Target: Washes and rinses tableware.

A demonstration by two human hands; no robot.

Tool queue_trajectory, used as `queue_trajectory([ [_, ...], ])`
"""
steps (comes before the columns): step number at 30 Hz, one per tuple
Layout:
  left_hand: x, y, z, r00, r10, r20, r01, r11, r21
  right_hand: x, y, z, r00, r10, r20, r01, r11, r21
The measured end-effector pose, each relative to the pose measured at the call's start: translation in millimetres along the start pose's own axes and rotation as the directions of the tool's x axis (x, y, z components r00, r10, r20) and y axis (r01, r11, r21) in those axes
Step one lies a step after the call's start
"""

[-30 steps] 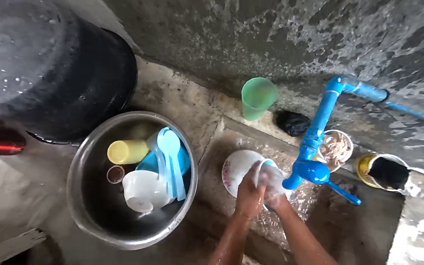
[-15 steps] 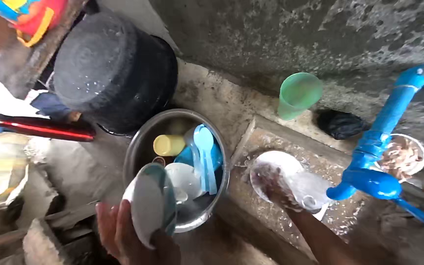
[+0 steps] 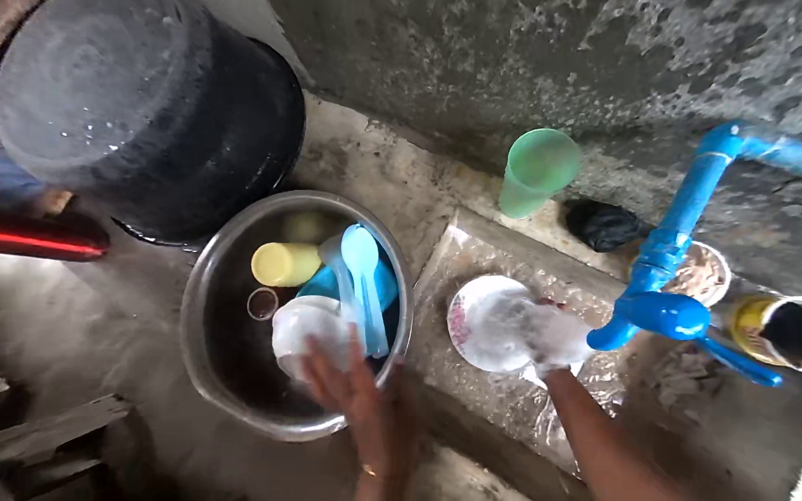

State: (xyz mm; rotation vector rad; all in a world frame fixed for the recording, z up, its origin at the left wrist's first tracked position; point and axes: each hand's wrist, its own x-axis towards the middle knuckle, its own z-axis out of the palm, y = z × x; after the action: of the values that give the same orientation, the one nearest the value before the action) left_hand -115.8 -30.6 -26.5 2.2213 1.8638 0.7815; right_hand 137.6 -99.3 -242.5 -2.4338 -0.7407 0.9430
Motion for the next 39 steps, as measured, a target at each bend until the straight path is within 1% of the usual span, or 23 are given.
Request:
queue_trajectory([
  [2,-29,29,15,0.97,0.136,0.2,-0.099,0.977,-0.188,4,-23,-28,0.984,0.084,0.157,-0.058,0.985,-0.161],
  [3,-45,40,29,0.924,0.172,0.343,-0.081,0.961,-0.263,5,-24,-32,0.985,0.089,0.147,-0.074,0.992,-0.104],
  [4,-59,45,48,0.84,0.158,0.519,-0.01,0.961,-0.275,3,-18,-30,0.995,0.058,0.085,-0.062,0.997,0.044],
  [5,-69,45,72,0.717,0.089,0.692,0.08,0.975,-0.208,-2,-14,-30,0.997,0.029,0.075,-0.042,0.985,0.17],
  [6,-76,41,100,0.602,-0.012,0.798,0.15,0.984,-0.098,-14,-18,-38,0.99,0.011,0.144,-0.048,0.966,0.256],
  [7,-81,34,129,0.547,-0.111,0.829,0.177,0.984,0.014,-31,-27,-47,0.974,-0.009,0.226,-0.052,0.964,0.262],
  [8,-84,25,155,0.569,-0.185,0.801,0.194,0.977,0.087,-44,-40,-51,0.964,-0.031,0.265,-0.032,0.973,0.23],
  [9,-81,20,174,0.62,-0.228,0.751,0.218,0.969,0.114,-55,-54,-51,0.971,-0.068,0.23,0.018,0.977,0.211],
  [10,-72,20,186,0.657,-0.247,0.712,0.245,0.963,0.107,-64,-66,-47,0.985,-0.123,0.125,0.093,0.971,0.222],
  [12,-51,30,202,0.797,-0.201,0.57,0.244,0.97,0.0,-74,-72,-39,0.985,-0.173,-0.023,0.173,0.945,0.277],
  [14,-28,50,201,0.854,-0.069,0.516,0.165,0.976,-0.142,-73,-75,-31,0.965,-0.214,-0.149,0.255,0.889,0.381],
  [15,-22,60,196,0.846,0.021,0.533,0.119,0.966,-0.228,-72,-79,-33,0.969,-0.206,-0.135,0.245,0.863,0.442],
  [16,-19,69,185,0.809,0.119,0.575,0.068,0.954,-0.293,-73,-82,-37,0.985,-0.158,-0.075,0.174,0.842,0.51],
  [18,-18,76,160,0.709,0.308,0.635,-0.088,0.931,-0.354,-67,-80,-42,0.996,-0.076,0.049,0.02,0.718,0.695],
  [20,-25,72,138,0.634,0.418,0.65,-0.192,0.9,-0.392,-66,-72,-46,0.992,-0.07,0.103,-0.044,0.578,0.815],
  [21,-27,67,129,0.624,0.443,0.644,-0.232,0.892,-0.388,-71,-71,-48,0.996,-0.029,0.089,-0.059,0.545,0.836],
  [23,-26,59,120,0.658,0.394,0.642,-0.272,0.919,-0.285,-84,-70,-47,0.997,0.078,0.021,-0.059,0.53,0.846],
  [26,-17,57,114,0.682,0.237,0.692,-0.187,0.971,-0.149,-96,-79,-50,0.992,0.118,-0.033,-0.032,0.51,0.859],
  [27,-20,57,111,0.68,0.251,0.69,-0.204,0.967,-0.15,-96,-81,-53,0.993,0.111,-0.034,-0.028,0.509,0.86],
  [29,-35,54,104,0.681,0.358,0.639,-0.307,0.932,-0.195,-93,-81,-57,0.996,0.09,-0.018,-0.028,0.486,0.874],
  [32,-46,41,96,0.691,0.443,0.571,-0.39,0.894,-0.222,-83,-79,-56,0.998,0.024,-0.056,0.044,0.357,0.933],
  [36,-34,46,92,0.716,0.339,0.611,-0.278,0.94,-0.196,-84,-91,-58,0.994,0.065,-0.091,0.064,0.344,0.937],
  [39,-27,55,91,0.698,0.258,0.668,-0.178,0.966,-0.187,-83,-97,-61,0.995,0.061,-0.073,0.044,0.388,0.921],
])
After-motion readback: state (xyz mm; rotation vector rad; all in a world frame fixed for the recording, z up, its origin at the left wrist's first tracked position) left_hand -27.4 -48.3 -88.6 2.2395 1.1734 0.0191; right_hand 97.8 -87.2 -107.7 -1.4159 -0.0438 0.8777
